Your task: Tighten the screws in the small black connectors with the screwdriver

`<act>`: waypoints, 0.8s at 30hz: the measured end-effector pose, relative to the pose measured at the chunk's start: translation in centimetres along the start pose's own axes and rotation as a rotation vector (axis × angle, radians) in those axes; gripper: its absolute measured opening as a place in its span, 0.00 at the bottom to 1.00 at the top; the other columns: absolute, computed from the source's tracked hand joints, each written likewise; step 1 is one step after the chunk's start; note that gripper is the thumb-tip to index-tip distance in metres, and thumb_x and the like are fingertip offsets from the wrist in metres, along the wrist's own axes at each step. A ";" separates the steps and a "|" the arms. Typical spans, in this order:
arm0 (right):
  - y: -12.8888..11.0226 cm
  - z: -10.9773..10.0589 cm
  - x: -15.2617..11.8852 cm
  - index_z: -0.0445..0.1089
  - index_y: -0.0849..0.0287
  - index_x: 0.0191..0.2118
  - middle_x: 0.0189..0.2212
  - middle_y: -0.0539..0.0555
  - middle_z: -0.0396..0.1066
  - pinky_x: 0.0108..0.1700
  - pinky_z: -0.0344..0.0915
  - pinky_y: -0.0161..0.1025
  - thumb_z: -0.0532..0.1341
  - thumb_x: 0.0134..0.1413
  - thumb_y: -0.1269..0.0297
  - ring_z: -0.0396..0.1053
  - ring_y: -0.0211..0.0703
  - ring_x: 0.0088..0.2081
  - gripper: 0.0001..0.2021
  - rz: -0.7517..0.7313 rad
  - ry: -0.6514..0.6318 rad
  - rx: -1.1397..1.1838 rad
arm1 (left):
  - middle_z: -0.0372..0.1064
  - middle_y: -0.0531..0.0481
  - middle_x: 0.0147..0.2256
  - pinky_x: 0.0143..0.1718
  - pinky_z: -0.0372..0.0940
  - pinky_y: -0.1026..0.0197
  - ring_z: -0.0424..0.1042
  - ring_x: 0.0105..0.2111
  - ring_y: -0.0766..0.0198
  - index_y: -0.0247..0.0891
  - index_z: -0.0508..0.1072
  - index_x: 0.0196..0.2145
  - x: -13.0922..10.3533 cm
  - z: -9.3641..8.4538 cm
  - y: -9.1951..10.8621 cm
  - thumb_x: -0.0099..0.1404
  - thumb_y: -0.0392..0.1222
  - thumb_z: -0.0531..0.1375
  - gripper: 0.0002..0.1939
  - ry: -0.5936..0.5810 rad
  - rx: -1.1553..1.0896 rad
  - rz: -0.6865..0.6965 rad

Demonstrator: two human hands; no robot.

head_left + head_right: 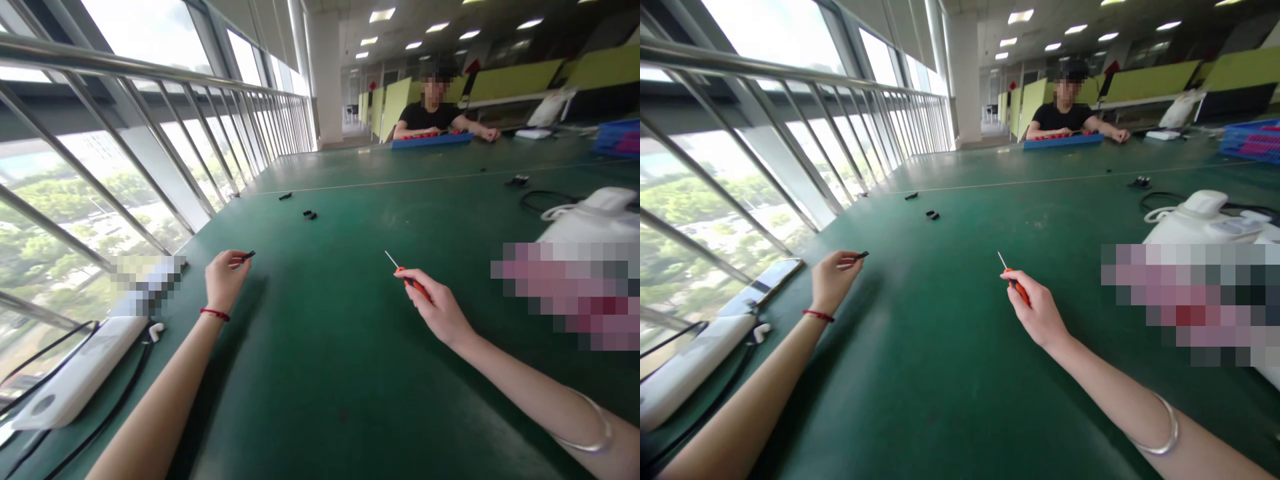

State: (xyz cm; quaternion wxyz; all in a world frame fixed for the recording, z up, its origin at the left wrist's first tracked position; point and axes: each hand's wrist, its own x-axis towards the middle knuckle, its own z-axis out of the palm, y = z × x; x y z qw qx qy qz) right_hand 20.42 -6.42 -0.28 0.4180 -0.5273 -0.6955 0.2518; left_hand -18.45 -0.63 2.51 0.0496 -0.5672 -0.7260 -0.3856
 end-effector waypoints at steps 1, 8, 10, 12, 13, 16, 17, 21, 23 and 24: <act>0.0 0.1 0.0 0.67 0.56 0.42 0.27 0.50 0.66 0.31 0.61 0.37 0.52 0.55 0.60 0.63 0.38 0.26 0.12 -0.015 0.036 -0.013 | 0.74 0.51 0.32 0.34 0.68 0.65 0.74 0.31 0.65 0.36 0.75 0.33 -0.5 0.6 1.2 0.55 0.42 0.60 0.09 -0.033 -0.069 0.047; -0.3 0.5 -1.0 0.61 0.58 0.40 0.26 0.48 0.65 0.33 0.62 0.37 0.58 0.47 0.63 0.64 0.38 0.27 0.12 -0.021 0.269 0.001 | 0.74 0.47 0.35 0.40 0.70 0.61 0.74 0.33 0.64 0.35 0.75 0.36 -5.8 3.1 8.1 0.57 0.39 0.58 0.10 -0.393 -0.409 0.273; -1.0 0.3 -1.6 0.63 0.58 0.39 0.27 0.49 0.66 0.34 0.63 0.37 0.58 0.46 0.64 0.65 0.38 0.28 0.12 -0.044 0.307 0.026 | 0.74 0.47 0.35 0.40 0.70 0.61 0.74 0.34 0.64 0.35 0.76 0.36 -7.5 3.1 9.4 0.57 0.38 0.58 0.10 -0.472 -0.439 0.317; -1.9 -0.1 -1.9 0.65 0.58 0.38 0.29 0.51 0.67 0.34 0.63 0.37 0.58 0.47 0.64 0.66 0.39 0.29 0.10 -0.079 0.340 0.053 | 0.74 0.48 0.35 0.40 0.70 0.62 0.74 0.34 0.64 0.36 0.76 0.35 -9.0 3.0 10.5 0.58 0.38 0.58 0.09 -0.523 -0.437 0.373; -2.4 -0.4 -1.9 0.66 0.58 0.37 0.30 0.52 0.68 0.35 0.64 0.38 0.57 0.47 0.64 0.66 0.39 0.30 0.09 -0.100 0.359 0.069 | 0.74 0.48 0.35 0.39 0.70 0.62 0.74 0.34 0.64 0.37 0.76 0.35 -9.6 3.0 11.0 0.58 0.38 0.58 0.09 -0.543 -0.433 0.401; -4.0 -1.6 -1.3 0.67 0.58 0.33 0.32 0.53 0.69 0.35 0.64 0.38 0.56 0.49 0.63 0.67 0.40 0.31 0.06 -0.160 0.420 0.108 | 0.73 0.48 0.35 0.38 0.70 0.63 0.73 0.33 0.65 0.36 0.76 0.36 -10.8 3.1 12.2 0.59 0.38 0.57 0.10 -0.580 -0.407 0.479; -4.6 -2.1 -0.9 0.66 0.58 0.32 0.32 0.53 0.69 0.35 0.64 0.38 0.56 0.50 0.63 0.67 0.40 0.32 0.06 -0.180 0.452 0.117 | 0.73 0.48 0.35 0.38 0.69 0.63 0.73 0.33 0.65 0.36 0.76 0.37 -11.0 3.2 12.5 0.59 0.38 0.57 0.10 -0.583 -0.394 0.501; -6.9 -3.5 1.3 0.61 0.58 0.29 0.26 0.51 0.64 0.32 0.61 0.35 0.57 0.50 0.62 0.63 0.37 0.28 0.06 -0.240 0.512 0.109 | 0.73 0.49 0.35 0.37 0.68 0.63 0.72 0.32 0.65 0.37 0.76 0.36 -11.5 3.9 13.5 0.59 0.38 0.57 0.10 -0.600 -0.359 0.554; -8.0 -3.7 2.4 0.60 0.58 0.26 0.22 0.49 0.61 0.30 0.60 0.35 0.58 0.49 0.61 0.60 0.35 0.25 0.08 -0.265 0.493 0.090 | 0.72 0.49 0.35 0.37 0.68 0.63 0.71 0.33 0.65 0.37 0.77 0.36 -11.8 4.1 13.7 0.59 0.38 0.57 0.09 -0.607 -0.356 0.564; -8.4 -3.6 2.8 0.59 0.57 0.25 0.21 0.48 0.59 0.30 0.59 0.35 0.59 0.49 0.61 0.58 0.35 0.24 0.09 -0.275 0.484 0.081 | 0.72 0.49 0.35 0.38 0.68 0.63 0.71 0.33 0.65 0.38 0.77 0.36 -12.0 4.2 13.7 0.58 0.38 0.57 0.09 -0.606 -0.355 0.567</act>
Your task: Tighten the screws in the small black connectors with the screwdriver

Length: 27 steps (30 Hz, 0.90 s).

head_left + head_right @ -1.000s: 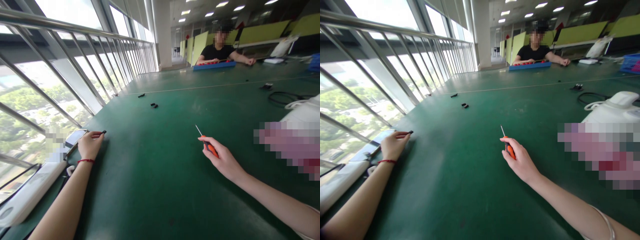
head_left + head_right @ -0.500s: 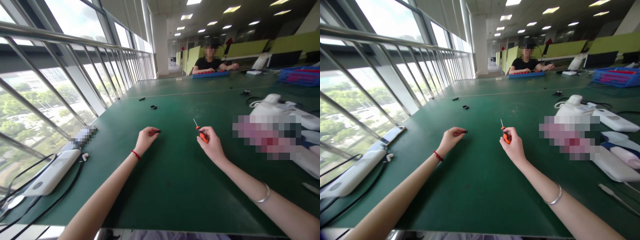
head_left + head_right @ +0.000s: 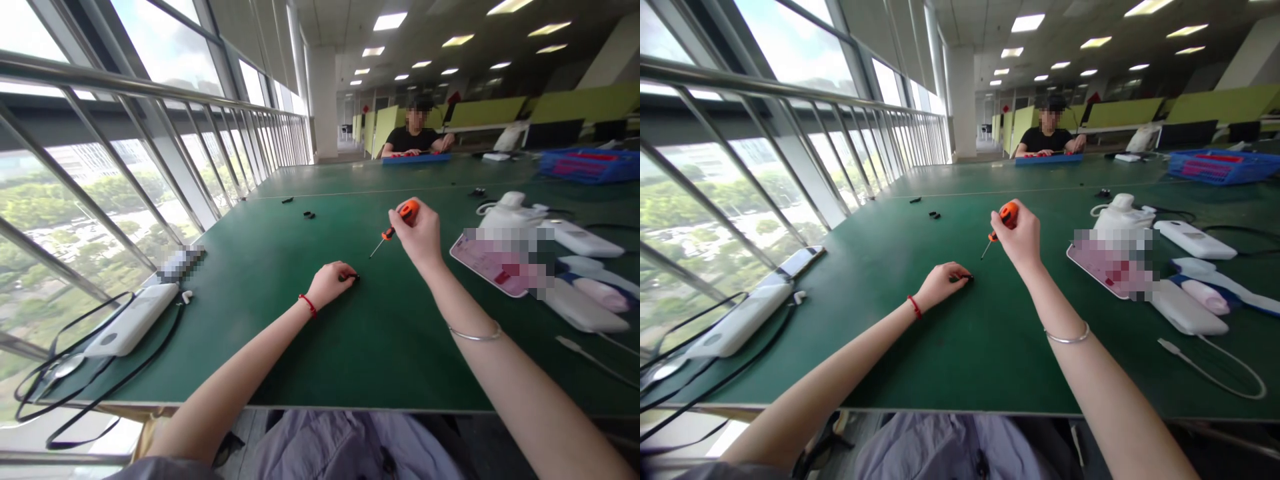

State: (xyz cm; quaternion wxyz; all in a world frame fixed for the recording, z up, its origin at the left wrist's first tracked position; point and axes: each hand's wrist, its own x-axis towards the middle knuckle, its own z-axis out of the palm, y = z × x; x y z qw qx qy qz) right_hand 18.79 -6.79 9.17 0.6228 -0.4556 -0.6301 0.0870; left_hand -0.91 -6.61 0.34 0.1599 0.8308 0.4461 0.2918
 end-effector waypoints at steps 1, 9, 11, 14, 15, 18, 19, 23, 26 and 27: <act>-0.3 0.4 0.3 0.59 0.57 0.25 0.20 0.48 0.59 0.29 0.58 0.35 0.59 0.49 0.61 0.57 0.35 0.23 0.09 -0.012 -0.013 -0.007 | 0.72 0.49 0.35 0.38 0.67 0.63 0.71 0.34 0.64 0.38 0.77 0.36 -0.1 0.2 0.0 0.58 0.37 0.57 0.09 0.001 0.002 0.002; 0.0 2.1 -2.1 0.57 0.55 0.25 0.18 0.46 0.57 0.27 0.58 0.34 0.57 0.50 0.58 0.58 0.36 0.21 0.10 -0.048 -0.011 -0.094 | 0.70 0.49 0.35 0.40 0.66 0.63 0.70 0.36 0.64 0.38 0.76 0.35 -0.4 0.6 -0.4 0.58 0.40 0.60 0.08 -0.021 -0.043 0.055; 0.1 2.1 -2.9 0.57 0.55 0.25 0.18 0.46 0.58 0.27 0.58 0.34 0.56 0.51 0.57 0.58 0.36 0.21 0.10 -0.047 -0.011 -0.115 | 0.70 0.49 0.35 0.40 0.66 0.63 0.70 0.36 0.64 0.38 0.76 0.35 -0.4 0.6 -0.3 0.58 0.41 0.60 0.08 -0.022 -0.037 0.059; 0.0 2.2 -3.5 0.56 0.55 0.24 0.17 0.46 0.58 0.25 0.57 0.34 0.56 0.51 0.56 0.58 0.36 0.20 0.11 -0.062 -0.042 -0.141 | 0.70 0.50 0.34 0.40 0.66 0.62 0.70 0.36 0.63 0.38 0.75 0.34 -0.4 0.5 -0.3 0.58 0.40 0.60 0.07 -0.022 -0.025 0.067; -0.1 2.3 -3.5 0.57 0.55 0.24 0.17 0.46 0.57 0.25 0.57 0.33 0.56 0.51 0.56 0.57 0.36 0.20 0.12 -0.071 -0.055 -0.149 | 0.70 0.50 0.34 0.40 0.66 0.62 0.70 0.36 0.63 0.38 0.75 0.34 -0.5 0.5 -0.3 0.57 0.39 0.60 0.07 -0.022 -0.022 0.070; -0.4 2.5 -3.6 0.57 0.55 0.25 0.17 0.46 0.57 0.25 0.55 0.33 0.56 0.51 0.55 0.56 0.35 0.19 0.12 -0.097 -0.078 -0.176 | 0.70 0.49 0.35 0.41 0.66 0.62 0.70 0.36 0.63 0.38 0.75 0.35 -0.5 0.5 -0.3 0.58 0.39 0.60 0.07 -0.021 -0.019 0.080; -0.5 2.5 -3.6 0.57 0.55 0.25 0.17 0.46 0.57 0.25 0.55 0.33 0.56 0.51 0.54 0.56 0.35 0.19 0.12 -0.104 -0.082 -0.185 | 0.70 0.49 0.35 0.41 0.65 0.62 0.70 0.36 0.63 0.38 0.75 0.35 -0.5 0.5 -0.3 0.58 0.39 0.59 0.07 -0.021 -0.018 0.085; -0.5 2.5 -3.6 0.57 0.55 0.25 0.16 0.46 0.57 0.25 0.54 0.33 0.56 0.51 0.54 0.56 0.36 0.18 0.12 -0.122 -0.083 -0.219 | 0.69 0.49 0.35 0.41 0.65 0.61 0.69 0.36 0.63 0.38 0.75 0.35 -0.6 0.6 -0.2 0.58 0.39 0.59 0.07 -0.011 0.007 0.104; -0.3 2.7 -3.7 0.57 0.55 0.25 0.16 0.45 0.56 0.24 0.52 0.33 0.57 0.50 0.54 0.56 0.35 0.18 0.13 -0.140 -0.083 -0.240 | 0.70 0.50 0.34 0.41 0.65 0.61 0.69 0.36 0.63 0.38 0.75 0.35 -0.6 0.6 -0.1 0.58 0.38 0.59 0.07 -0.006 0.032 0.111; -0.2 2.7 -3.7 0.57 0.55 0.25 0.16 0.45 0.56 0.24 0.52 0.33 0.58 0.50 0.53 0.55 0.35 0.18 0.13 -0.147 -0.085 -0.244 | 0.70 0.50 0.34 0.41 0.65 0.61 0.69 0.36 0.62 0.38 0.75 0.35 -0.6 0.6 -0.1 0.58 0.38 0.59 0.07 -0.005 0.037 0.114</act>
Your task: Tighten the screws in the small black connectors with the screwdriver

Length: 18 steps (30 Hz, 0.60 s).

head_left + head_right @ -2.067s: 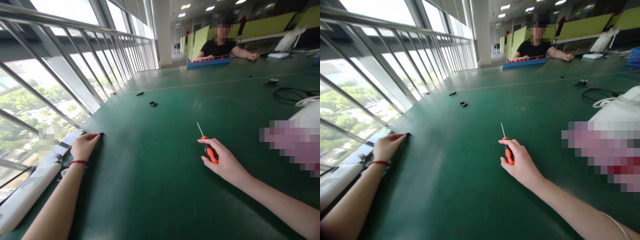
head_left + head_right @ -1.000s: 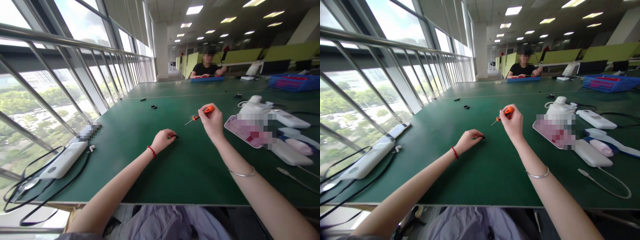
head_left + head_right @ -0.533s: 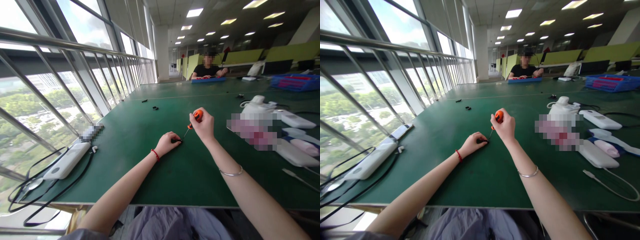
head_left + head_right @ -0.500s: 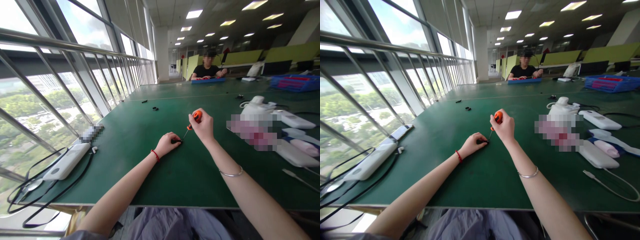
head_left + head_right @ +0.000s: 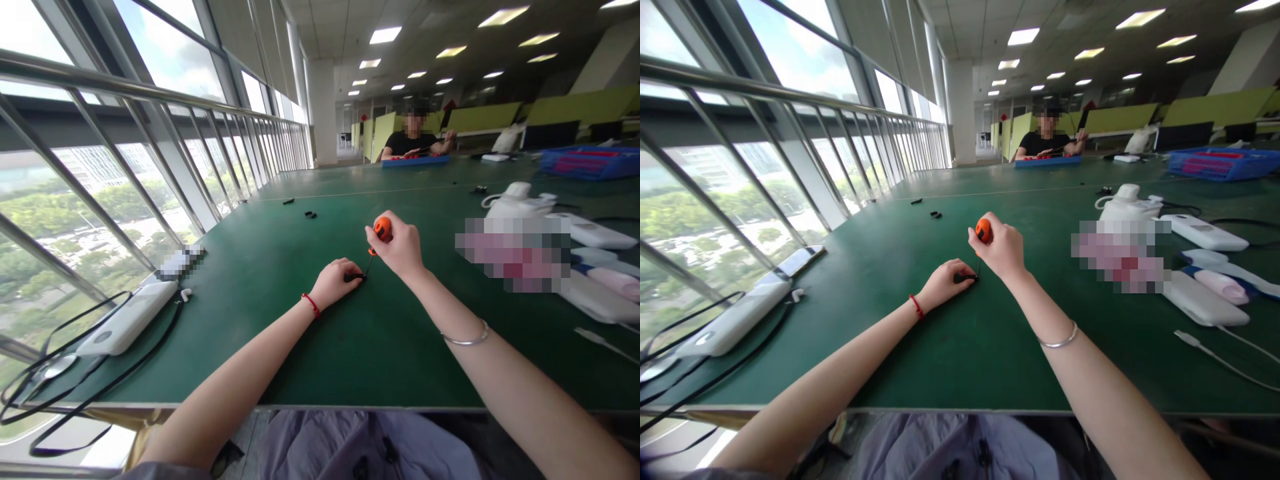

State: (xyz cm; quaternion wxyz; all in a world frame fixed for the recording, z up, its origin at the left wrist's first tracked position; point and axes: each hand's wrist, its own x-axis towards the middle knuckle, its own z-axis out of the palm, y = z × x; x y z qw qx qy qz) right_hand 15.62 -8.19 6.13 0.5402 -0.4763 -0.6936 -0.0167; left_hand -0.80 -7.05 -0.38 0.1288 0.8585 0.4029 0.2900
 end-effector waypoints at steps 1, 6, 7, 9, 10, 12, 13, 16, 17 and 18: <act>0.1 0.1 0.0 0.57 0.55 0.25 0.16 0.45 0.56 0.24 0.52 0.33 0.58 0.50 0.54 0.55 0.35 0.18 0.13 -0.007 -0.001 -0.002 | 0.70 0.50 0.34 0.41 0.65 0.61 0.69 0.36 0.62 0.38 0.75 0.34 0.0 0.0 0.0 0.58 0.38 0.59 0.07 0.002 0.004 0.002; 0.6 0.4 0.1 0.56 0.55 0.25 0.16 0.46 0.57 0.24 0.52 0.33 0.57 0.50 0.54 0.55 0.35 0.18 0.13 -0.019 0.012 0.003 | 0.70 0.49 0.34 0.39 0.66 0.62 0.69 0.35 0.63 0.38 0.74 0.34 0.0 0.2 0.1 0.57 0.38 0.58 0.07 0.004 0.019 -0.009; 0.7 0.4 0.1 0.56 0.55 0.25 0.16 0.46 0.57 0.25 0.53 0.33 0.58 0.50 0.55 0.55 0.36 0.18 0.12 -0.018 0.019 0.003 | 0.70 0.49 0.34 0.39 0.66 0.62 0.69 0.35 0.63 0.38 0.74 0.34 0.0 0.2 0.2 0.57 0.38 0.58 0.07 0.005 0.022 -0.014; 0.7 0.3 0.3 0.56 0.55 0.24 0.16 0.46 0.56 0.25 0.53 0.34 0.57 0.50 0.55 0.54 0.36 0.19 0.12 -0.010 0.041 0.011 | 0.71 0.49 0.34 0.38 0.66 0.62 0.70 0.35 0.62 0.38 0.74 0.34 -0.1 0.4 0.5 0.57 0.38 0.58 0.07 0.009 0.030 -0.019; 0.6 0.1 0.4 0.56 0.55 0.24 0.17 0.47 0.56 0.25 0.54 0.34 0.57 0.50 0.55 0.55 0.36 0.19 0.12 -0.003 0.056 0.023 | 0.71 0.49 0.34 0.38 0.66 0.62 0.70 0.36 0.62 0.38 0.74 0.34 -0.1 0.5 0.6 0.57 0.38 0.58 0.07 0.011 0.034 -0.019; 0.4 -0.1 0.5 0.56 0.55 0.24 0.17 0.47 0.56 0.26 0.55 0.34 0.57 0.50 0.56 0.55 0.37 0.20 0.12 0.005 0.075 0.053 | 0.71 0.49 0.34 0.38 0.66 0.61 0.70 0.36 0.61 0.37 0.73 0.34 -0.2 0.6 0.9 0.56 0.38 0.59 0.07 0.010 0.035 -0.016; 0.3 -0.2 0.5 0.56 0.55 0.24 0.17 0.47 0.56 0.26 0.55 0.34 0.57 0.50 0.56 0.55 0.37 0.20 0.12 0.006 0.076 0.066 | 0.72 0.49 0.34 0.38 0.66 0.61 0.70 0.36 0.61 0.37 0.73 0.34 -0.2 0.6 1.0 0.56 0.38 0.59 0.07 0.006 0.028 -0.016; -0.1 -0.4 0.4 0.56 0.55 0.23 0.17 0.47 0.55 0.26 0.55 0.34 0.57 0.49 0.58 0.54 0.36 0.20 0.11 -0.015 0.052 0.067 | 0.72 0.49 0.35 0.38 0.66 0.62 0.70 0.36 0.63 0.37 0.73 0.33 -0.2 0.6 1.0 0.56 0.37 0.59 0.06 -0.013 -0.027 -0.014; -0.2 -0.4 0.4 0.56 0.55 0.23 0.17 0.46 0.55 0.26 0.55 0.34 0.58 0.49 0.58 0.54 0.36 0.19 0.11 -0.022 0.046 0.062 | 0.72 0.49 0.35 0.38 0.66 0.63 0.70 0.35 0.63 0.37 0.73 0.33 -0.2 0.6 0.9 0.56 0.36 0.59 0.06 -0.019 -0.048 -0.011; -0.3 -0.4 0.3 0.56 0.55 0.23 0.17 0.46 0.55 0.26 0.55 0.34 0.58 0.49 0.58 0.54 0.36 0.19 0.11 -0.028 0.044 0.059 | 0.72 0.49 0.35 0.38 0.66 0.63 0.70 0.35 0.63 0.37 0.74 0.34 -0.1 0.6 0.8 0.56 0.36 0.59 0.07 -0.024 -0.066 -0.008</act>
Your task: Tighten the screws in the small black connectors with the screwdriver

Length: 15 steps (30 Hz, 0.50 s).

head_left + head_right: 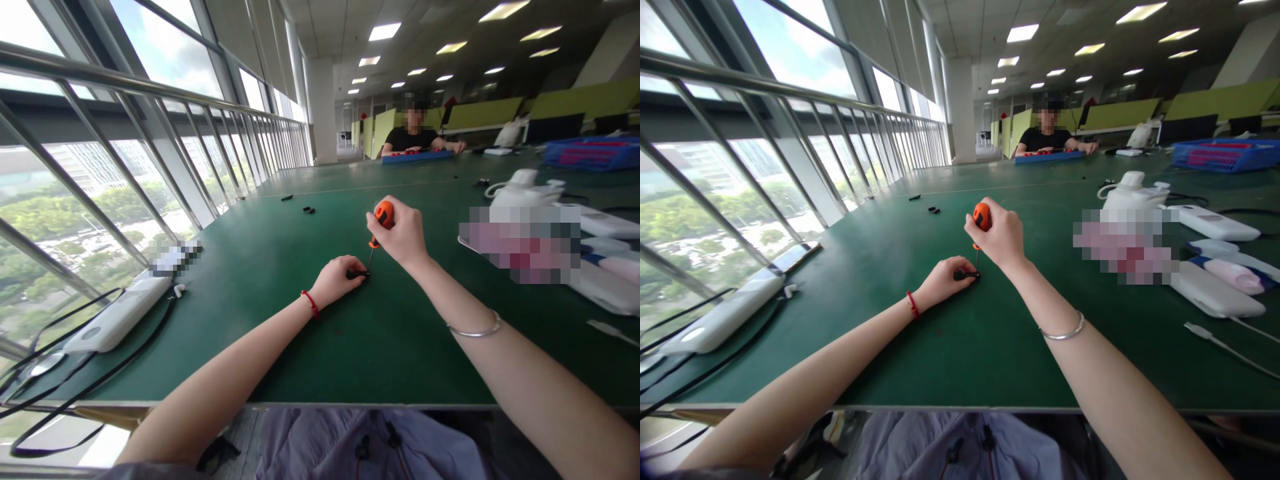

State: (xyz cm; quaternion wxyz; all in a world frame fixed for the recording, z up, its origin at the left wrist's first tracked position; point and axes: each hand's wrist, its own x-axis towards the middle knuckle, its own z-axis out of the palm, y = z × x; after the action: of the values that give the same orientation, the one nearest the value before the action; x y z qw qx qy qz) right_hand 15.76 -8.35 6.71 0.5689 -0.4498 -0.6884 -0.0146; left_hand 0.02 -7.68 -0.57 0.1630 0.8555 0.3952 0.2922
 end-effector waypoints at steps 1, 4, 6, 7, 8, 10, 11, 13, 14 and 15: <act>0.0 0.0 0.0 0.56 0.55 0.23 0.17 0.46 0.55 0.26 0.55 0.34 0.57 0.49 0.58 0.54 0.36 0.19 0.11 -0.006 -0.002 -0.001 | 0.72 0.49 0.35 0.38 0.66 0.63 0.70 0.35 0.64 0.36 0.74 0.34 0.0 0.0 -0.1 0.56 0.37 0.59 0.07 -0.003 -0.012 0.002; 0.0 0.0 0.0 0.56 0.55 0.23 0.16 0.46 0.54 0.25 0.53 0.34 0.57 0.49 0.58 0.53 0.35 0.19 0.11 -0.015 -0.015 -0.004 | 0.71 0.48 0.35 0.38 0.67 0.63 0.70 0.35 0.64 0.36 0.75 0.34 0.1 0.0 -0.2 0.57 0.38 0.59 0.08 -0.006 -0.022 0.007; 0.2 0.0 0.0 0.55 0.55 0.23 0.16 0.46 0.53 0.24 0.52 0.34 0.57 0.49 0.58 0.52 0.35 0.18 0.11 -0.013 -0.022 -0.012 | 0.71 0.48 0.35 0.38 0.67 0.63 0.70 0.35 0.64 0.36 0.75 0.34 0.1 0.0 -0.3 0.57 0.39 0.59 0.08 -0.010 -0.019 0.005; 0.3 0.0 0.0 0.55 0.55 0.23 0.15 0.45 0.53 0.24 0.52 0.34 0.57 0.49 0.58 0.51 0.34 0.18 0.11 -0.012 -0.024 -0.015 | 0.71 0.48 0.35 0.38 0.67 0.63 0.70 0.35 0.64 0.36 0.75 0.34 0.1 0.0 -0.3 0.57 0.39 0.59 0.08 -0.013 -0.017 0.003; 0.3 0.1 0.0 0.55 0.55 0.23 0.15 0.45 0.53 0.24 0.51 0.33 0.57 0.48 0.58 0.51 0.34 0.18 0.11 -0.013 -0.027 -0.016 | 0.71 0.48 0.35 0.38 0.67 0.63 0.70 0.35 0.64 0.36 0.75 0.34 0.2 0.0 -0.3 0.57 0.39 0.59 0.08 -0.016 -0.016 0.002; 0.4 0.1 0.0 0.55 0.56 0.23 0.15 0.45 0.53 0.24 0.51 0.33 0.57 0.48 0.58 0.51 0.34 0.18 0.11 -0.017 -0.039 -0.011 | 0.71 0.48 0.35 0.38 0.67 0.63 0.70 0.35 0.64 0.36 0.75 0.34 0.1 0.0 -0.3 0.57 0.38 0.59 0.08 -0.018 -0.016 0.001; 0.5 0.1 0.0 0.55 0.56 0.23 0.15 0.45 0.53 0.24 0.51 0.33 0.57 0.48 0.58 0.51 0.34 0.18 0.11 -0.018 -0.044 -0.007 | 0.70 0.48 0.35 0.38 0.66 0.63 0.70 0.35 0.64 0.36 0.75 0.34 0.1 0.0 -0.2 0.57 0.38 0.59 0.08 -0.019 -0.017 0.001; 0.5 0.2 0.0 0.55 0.56 0.23 0.15 0.45 0.54 0.24 0.51 0.33 0.57 0.48 0.58 0.52 0.34 0.18 0.11 -0.017 -0.051 -0.003 | 0.70 0.48 0.35 0.38 0.66 0.63 0.70 0.35 0.64 0.36 0.75 0.34 0.1 0.0 -0.2 0.57 0.38 0.59 0.08 -0.019 -0.019 0.002; 0.5 0.2 0.0 0.55 0.56 0.23 0.16 0.45 0.54 0.24 0.51 0.33 0.57 0.48 0.58 0.52 0.34 0.18 0.11 -0.016 -0.052 -0.002 | 0.70 0.49 0.35 0.38 0.66 0.63 0.70 0.35 0.64 0.36 0.75 0.34 0.1 0.0 -0.2 0.57 0.38 0.59 0.08 -0.020 -0.020 0.002; 0.5 0.2 0.0 0.55 0.56 0.24 0.16 0.45 0.54 0.24 0.51 0.33 0.57 0.48 0.58 0.52 0.34 0.18 0.11 -0.015 -0.054 -0.003 | 0.70 0.49 0.35 0.38 0.66 0.63 0.70 0.35 0.64 0.36 0.75 0.34 0.1 0.0 -0.2 0.57 0.38 0.59 0.08 -0.021 -0.021 0.002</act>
State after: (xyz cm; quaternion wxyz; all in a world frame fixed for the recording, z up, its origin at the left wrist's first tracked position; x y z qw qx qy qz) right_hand 15.90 -7.98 6.37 0.5493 -0.4458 -0.7067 -0.0077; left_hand -0.05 -7.46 -0.59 0.1759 0.8572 0.3893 0.2877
